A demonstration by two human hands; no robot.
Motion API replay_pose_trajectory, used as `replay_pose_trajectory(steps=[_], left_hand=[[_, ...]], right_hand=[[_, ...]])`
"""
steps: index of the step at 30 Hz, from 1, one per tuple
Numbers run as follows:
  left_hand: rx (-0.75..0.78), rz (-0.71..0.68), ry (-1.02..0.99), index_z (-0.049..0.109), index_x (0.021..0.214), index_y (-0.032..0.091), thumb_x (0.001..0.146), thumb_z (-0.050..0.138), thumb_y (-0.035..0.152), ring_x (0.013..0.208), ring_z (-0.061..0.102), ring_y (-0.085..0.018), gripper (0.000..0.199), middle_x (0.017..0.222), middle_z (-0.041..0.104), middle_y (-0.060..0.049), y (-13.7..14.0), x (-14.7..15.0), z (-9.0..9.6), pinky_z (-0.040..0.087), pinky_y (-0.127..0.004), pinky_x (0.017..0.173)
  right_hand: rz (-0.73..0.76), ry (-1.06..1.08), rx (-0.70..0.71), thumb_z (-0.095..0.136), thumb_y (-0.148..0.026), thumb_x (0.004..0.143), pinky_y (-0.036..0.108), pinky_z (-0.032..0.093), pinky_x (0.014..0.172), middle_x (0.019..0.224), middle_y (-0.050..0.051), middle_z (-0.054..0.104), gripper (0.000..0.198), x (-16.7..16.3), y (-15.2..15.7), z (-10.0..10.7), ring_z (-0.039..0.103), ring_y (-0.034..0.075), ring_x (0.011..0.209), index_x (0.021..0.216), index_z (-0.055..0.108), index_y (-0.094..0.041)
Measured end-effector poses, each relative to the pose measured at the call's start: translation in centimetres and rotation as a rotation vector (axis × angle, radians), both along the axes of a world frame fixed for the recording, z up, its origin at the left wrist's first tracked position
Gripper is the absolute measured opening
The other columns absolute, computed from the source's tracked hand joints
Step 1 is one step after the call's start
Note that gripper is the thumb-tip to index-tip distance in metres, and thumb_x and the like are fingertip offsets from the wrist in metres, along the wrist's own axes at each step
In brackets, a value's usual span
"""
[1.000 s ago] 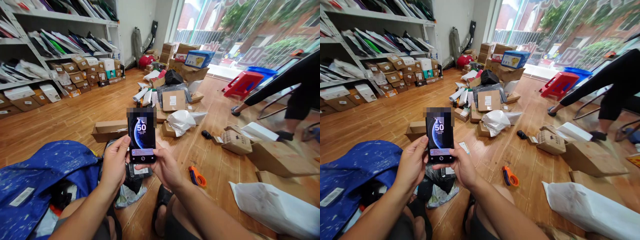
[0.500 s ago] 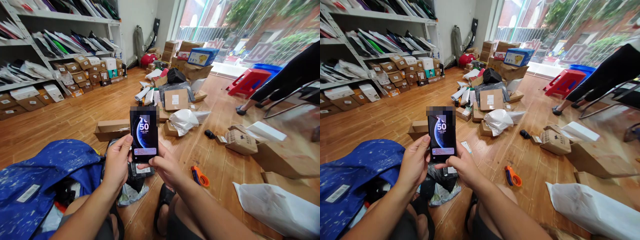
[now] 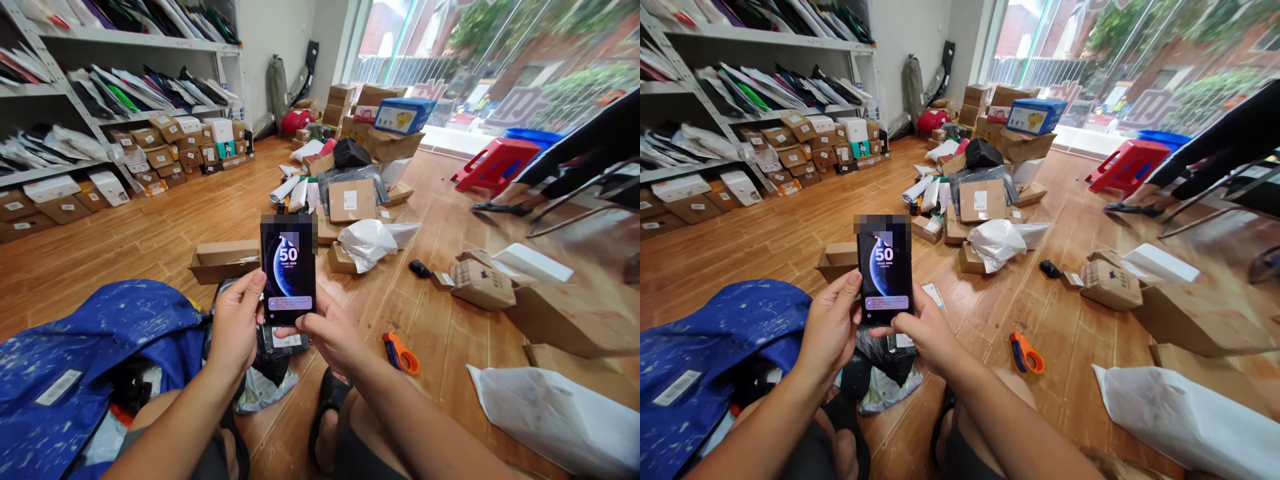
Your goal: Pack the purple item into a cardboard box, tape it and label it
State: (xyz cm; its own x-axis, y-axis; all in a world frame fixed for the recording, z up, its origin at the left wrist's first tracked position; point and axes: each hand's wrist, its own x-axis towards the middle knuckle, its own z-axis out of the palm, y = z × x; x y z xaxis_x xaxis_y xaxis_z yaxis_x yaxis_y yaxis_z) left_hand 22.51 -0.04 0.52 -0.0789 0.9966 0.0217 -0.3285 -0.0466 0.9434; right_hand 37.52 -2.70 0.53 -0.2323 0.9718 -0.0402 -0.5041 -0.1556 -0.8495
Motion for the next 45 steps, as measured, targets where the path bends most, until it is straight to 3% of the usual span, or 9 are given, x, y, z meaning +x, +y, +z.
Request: replay_pose_trajectory(steps=[20,24,28,35,41,45], left_hand=[[-0.011,0.021,-0.009,0.084,0.09,0.018,0.084,0.089,0.059,0.056,0.038,-0.006,0.042,0.071,0.06,0.003,0.0,0.1,0.2,0.03,-0.018,0.047],[-0.015,0.013,-0.015,0.085,0.092,0.018,0.083,0.09,0.06,0.056,0.039,-0.006,0.043,0.073,0.062,0.002,0.0,0.1,0.2,0.031,-0.018,0.047],[-0.011,0.002,-0.004,0.086,0.095,0.018,0.084,0.089,0.059,0.056,0.042,-0.006,0.043,0.073,0.063,0.002,0.0,0.2,0.1,0.033,-0.017,0.048],[-0.025,0.008,-0.043,0.084,0.093,0.017,0.082,0.09,0.059,0.053,0.043,-0.004,0.045,0.075,0.066,0.001,-0.1,0.3,0.2,0.033,-0.016,0.045],[-0.076,0.025,-0.152,0.081,0.087,0.015,0.079,0.091,0.061,0.054,0.047,-0.005,0.047,0.08,0.071,-0.001,-0.4,0.6,0.9,0.034,-0.016,0.042],[-0.039,0.061,-0.174,0.083,0.102,0.017,0.081,0.091,0.056,0.06,0.058,-0.008,0.045,0.093,0.078,-0.003,0.0,0.3,1.1,0.039,-0.017,0.044]], right_hand=[[-0.003,-0.002,0.005,0.074,-0.014,0.073,0.033,0.071,0.077,0.111,0.003,0.079,0.047,0.1,0.1,-0.8,0.075,0.022,0.103,0.119,0.072,-0.023],[-0.02,0.061,-0.024,0.076,-0.035,0.088,0.035,0.071,0.071,0.109,0.008,0.079,0.033,0.2,0.3,-0.9,0.076,0.025,0.099,0.118,0.073,-0.02],[-0.015,0.075,-0.025,0.077,-0.052,0.094,0.04,0.072,0.073,0.113,0.01,0.078,0.042,0.3,0.2,-0.7,0.076,0.028,0.102,0.121,0.073,-0.019],[-0.006,0.07,-0.008,0.075,-0.052,0.095,0.039,0.071,0.073,0.124,0.012,0.076,0.043,0.3,0.1,-0.7,0.076,0.027,0.101,0.125,0.072,-0.02],[0.001,0.069,0.001,0.08,-0.045,0.088,0.035,0.071,0.067,0.117,0.01,0.077,0.04,0.4,0.1,-0.9,0.076,0.026,0.097,0.119,0.076,-0.02],[-0.007,0.045,-0.05,0.077,-0.059,0.091,0.033,0.068,0.06,0.114,0.012,0.08,0.048,0.3,0.0,-1.2,0.076,0.028,0.094,0.116,0.079,-0.018]])
